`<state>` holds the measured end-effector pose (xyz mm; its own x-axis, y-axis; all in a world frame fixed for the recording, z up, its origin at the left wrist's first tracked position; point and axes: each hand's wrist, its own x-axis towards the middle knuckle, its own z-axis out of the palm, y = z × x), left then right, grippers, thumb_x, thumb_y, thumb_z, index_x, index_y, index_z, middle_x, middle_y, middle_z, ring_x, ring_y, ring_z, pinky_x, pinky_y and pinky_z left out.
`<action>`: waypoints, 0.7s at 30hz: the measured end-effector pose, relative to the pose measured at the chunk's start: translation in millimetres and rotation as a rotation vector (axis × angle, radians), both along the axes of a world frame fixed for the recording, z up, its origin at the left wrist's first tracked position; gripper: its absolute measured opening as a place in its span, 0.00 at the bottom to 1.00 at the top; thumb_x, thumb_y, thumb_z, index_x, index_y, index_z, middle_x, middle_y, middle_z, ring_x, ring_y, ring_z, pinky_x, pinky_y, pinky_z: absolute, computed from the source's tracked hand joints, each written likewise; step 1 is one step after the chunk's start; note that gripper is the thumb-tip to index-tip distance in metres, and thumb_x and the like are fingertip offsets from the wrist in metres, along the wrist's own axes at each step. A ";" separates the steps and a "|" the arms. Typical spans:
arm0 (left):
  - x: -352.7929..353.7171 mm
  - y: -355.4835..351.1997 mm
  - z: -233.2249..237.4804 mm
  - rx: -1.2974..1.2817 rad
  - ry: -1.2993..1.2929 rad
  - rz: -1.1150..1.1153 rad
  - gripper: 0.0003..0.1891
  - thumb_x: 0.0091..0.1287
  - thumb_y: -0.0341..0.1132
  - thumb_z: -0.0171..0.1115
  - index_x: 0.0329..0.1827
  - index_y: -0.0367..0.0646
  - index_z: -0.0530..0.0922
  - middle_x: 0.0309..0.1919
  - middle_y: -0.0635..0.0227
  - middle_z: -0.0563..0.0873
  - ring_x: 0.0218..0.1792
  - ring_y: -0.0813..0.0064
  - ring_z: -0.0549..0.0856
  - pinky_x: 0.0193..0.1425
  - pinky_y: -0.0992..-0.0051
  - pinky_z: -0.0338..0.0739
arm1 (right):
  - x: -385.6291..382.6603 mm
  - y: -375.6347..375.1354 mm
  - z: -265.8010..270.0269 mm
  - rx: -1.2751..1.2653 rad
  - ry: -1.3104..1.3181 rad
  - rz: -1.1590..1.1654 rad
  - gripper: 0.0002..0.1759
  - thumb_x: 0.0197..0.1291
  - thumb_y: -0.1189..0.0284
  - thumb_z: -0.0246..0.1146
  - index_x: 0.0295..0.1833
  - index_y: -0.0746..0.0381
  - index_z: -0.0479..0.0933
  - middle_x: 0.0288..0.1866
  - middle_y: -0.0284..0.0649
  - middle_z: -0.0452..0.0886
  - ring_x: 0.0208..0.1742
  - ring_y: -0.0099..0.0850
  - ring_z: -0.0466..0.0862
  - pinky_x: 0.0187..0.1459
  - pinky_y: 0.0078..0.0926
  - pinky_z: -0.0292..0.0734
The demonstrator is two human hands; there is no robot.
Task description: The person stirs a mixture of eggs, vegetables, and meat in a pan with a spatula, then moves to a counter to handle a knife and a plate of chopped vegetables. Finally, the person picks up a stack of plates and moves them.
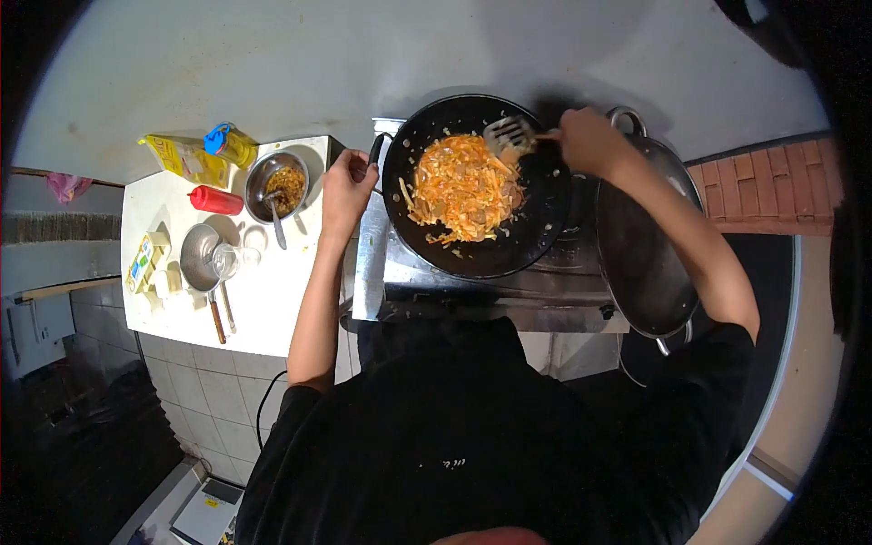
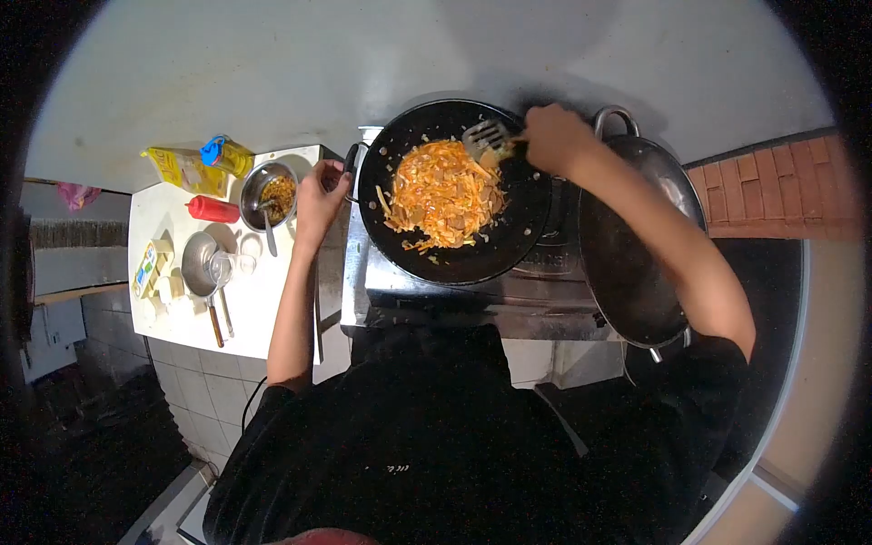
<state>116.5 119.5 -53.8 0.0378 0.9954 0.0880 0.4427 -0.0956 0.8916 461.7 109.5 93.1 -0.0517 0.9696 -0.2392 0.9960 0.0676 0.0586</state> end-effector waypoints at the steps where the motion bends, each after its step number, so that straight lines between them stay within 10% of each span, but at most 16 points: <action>1: 1.0 -2.1 4.6 -0.018 0.009 0.003 0.10 0.62 0.29 0.67 0.42 0.32 0.79 0.27 0.63 0.85 0.27 0.78 0.81 0.37 0.75 0.77 | -6.8 1.1 -16.1 -0.066 0.078 0.011 0.12 0.62 0.69 0.62 0.40 0.69 0.83 0.36 0.59 0.84 0.44 0.53 0.86 0.48 0.47 0.81; 5: -4.4 -1.2 2.7 -0.039 0.031 -0.009 0.11 0.62 0.30 0.67 0.42 0.32 0.79 0.28 0.62 0.86 0.28 0.76 0.82 0.39 0.75 0.78 | -11.3 -12.0 -60.5 -0.202 0.489 0.069 0.11 0.62 0.68 0.62 0.41 0.66 0.84 0.36 0.58 0.84 0.43 0.54 0.85 0.47 0.49 0.79; 18: -4.3 1.0 3.1 -0.044 0.029 -0.013 0.10 0.62 0.30 0.68 0.40 0.33 0.80 0.29 0.62 0.86 0.29 0.76 0.84 0.39 0.75 0.78 | -33.6 50.8 -19.9 0.400 0.215 0.613 0.08 0.63 0.67 0.62 0.45 0.55 0.82 0.30 0.49 0.83 0.36 0.50 0.84 0.38 0.47 0.78; 21: -5.2 2.7 0.5 -0.066 0.042 -0.010 0.09 0.62 0.30 0.68 0.40 0.33 0.80 0.28 0.62 0.86 0.30 0.76 0.84 0.40 0.74 0.79 | -41.5 44.0 -36.6 0.057 0.278 0.689 0.11 0.63 0.67 0.63 0.50 0.54 0.83 0.27 0.48 0.84 0.32 0.49 0.86 0.35 0.48 0.79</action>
<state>111.4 122.2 -53.3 0.0498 0.9985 0.0207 0.4790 -0.0420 0.8768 420.2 153.5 56.5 -0.7034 0.7064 -0.0788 0.7078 0.6862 -0.1675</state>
